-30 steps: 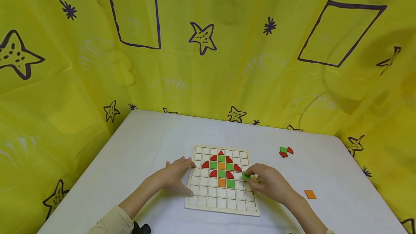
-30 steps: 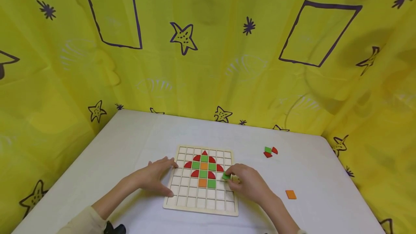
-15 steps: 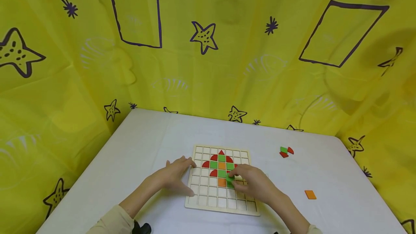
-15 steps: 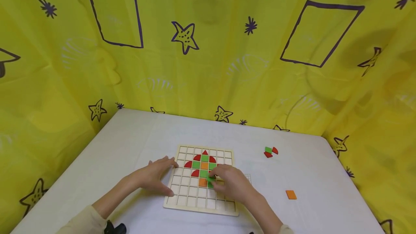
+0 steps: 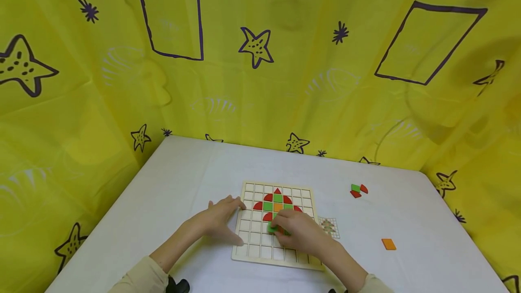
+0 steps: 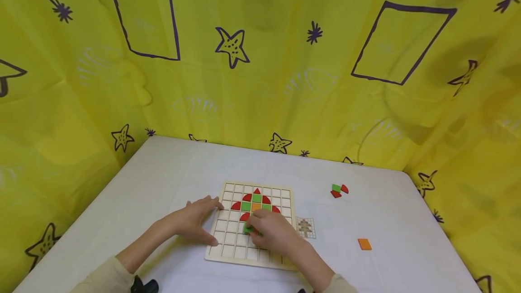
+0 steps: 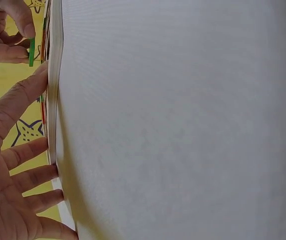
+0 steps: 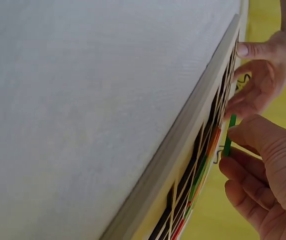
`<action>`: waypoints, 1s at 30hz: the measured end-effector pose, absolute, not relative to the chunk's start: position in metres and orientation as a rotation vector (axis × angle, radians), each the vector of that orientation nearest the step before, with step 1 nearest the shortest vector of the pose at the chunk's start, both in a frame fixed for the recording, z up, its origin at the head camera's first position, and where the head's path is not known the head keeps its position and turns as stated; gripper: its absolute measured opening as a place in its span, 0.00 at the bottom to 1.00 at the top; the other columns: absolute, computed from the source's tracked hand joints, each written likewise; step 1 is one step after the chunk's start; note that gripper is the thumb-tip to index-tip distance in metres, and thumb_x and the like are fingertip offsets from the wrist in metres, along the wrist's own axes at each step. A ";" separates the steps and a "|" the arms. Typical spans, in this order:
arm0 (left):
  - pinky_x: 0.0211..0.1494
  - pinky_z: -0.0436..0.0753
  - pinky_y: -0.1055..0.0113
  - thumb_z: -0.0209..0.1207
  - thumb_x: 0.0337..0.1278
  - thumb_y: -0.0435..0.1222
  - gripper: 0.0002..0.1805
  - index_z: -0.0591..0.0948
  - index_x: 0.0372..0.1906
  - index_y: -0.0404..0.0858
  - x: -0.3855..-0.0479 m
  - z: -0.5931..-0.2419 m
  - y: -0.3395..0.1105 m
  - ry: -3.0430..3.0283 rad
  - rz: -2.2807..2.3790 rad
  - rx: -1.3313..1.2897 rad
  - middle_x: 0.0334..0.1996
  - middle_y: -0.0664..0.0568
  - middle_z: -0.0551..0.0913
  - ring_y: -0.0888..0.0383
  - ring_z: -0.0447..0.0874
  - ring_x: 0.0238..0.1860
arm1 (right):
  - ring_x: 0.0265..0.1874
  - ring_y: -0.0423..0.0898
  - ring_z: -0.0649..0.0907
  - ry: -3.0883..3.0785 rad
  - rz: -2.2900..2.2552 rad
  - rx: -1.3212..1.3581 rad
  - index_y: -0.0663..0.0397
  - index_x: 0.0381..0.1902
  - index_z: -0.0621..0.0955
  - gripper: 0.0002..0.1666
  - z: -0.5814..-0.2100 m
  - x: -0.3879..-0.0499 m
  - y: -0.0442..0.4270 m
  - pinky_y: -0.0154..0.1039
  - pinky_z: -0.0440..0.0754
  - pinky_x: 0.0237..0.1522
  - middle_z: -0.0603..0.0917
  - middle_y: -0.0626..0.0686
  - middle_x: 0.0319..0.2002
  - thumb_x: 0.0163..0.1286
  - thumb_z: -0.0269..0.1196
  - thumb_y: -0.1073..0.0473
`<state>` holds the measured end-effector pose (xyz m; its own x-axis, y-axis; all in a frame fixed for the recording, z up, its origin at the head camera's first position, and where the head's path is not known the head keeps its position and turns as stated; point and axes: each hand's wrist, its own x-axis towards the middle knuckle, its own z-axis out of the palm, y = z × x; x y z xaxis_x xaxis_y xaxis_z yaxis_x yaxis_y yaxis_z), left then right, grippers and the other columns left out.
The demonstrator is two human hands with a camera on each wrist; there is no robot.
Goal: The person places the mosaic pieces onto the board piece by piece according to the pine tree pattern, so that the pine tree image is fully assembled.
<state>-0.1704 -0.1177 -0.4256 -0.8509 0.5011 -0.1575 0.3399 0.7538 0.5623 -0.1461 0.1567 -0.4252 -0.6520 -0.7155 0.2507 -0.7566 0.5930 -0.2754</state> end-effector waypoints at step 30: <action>0.64 0.53 0.17 0.82 0.37 0.50 0.41 0.74 0.59 0.46 -0.173 -0.427 -0.118 2.653 0.776 0.684 0.70 0.37 0.72 0.36 0.62 0.75 | 0.47 0.42 0.84 -2.766 0.387 1.209 0.49 0.46 0.88 0.09 -0.431 -0.132 0.153 0.38 0.85 0.49 0.85 0.44 0.45 0.70 0.68 0.56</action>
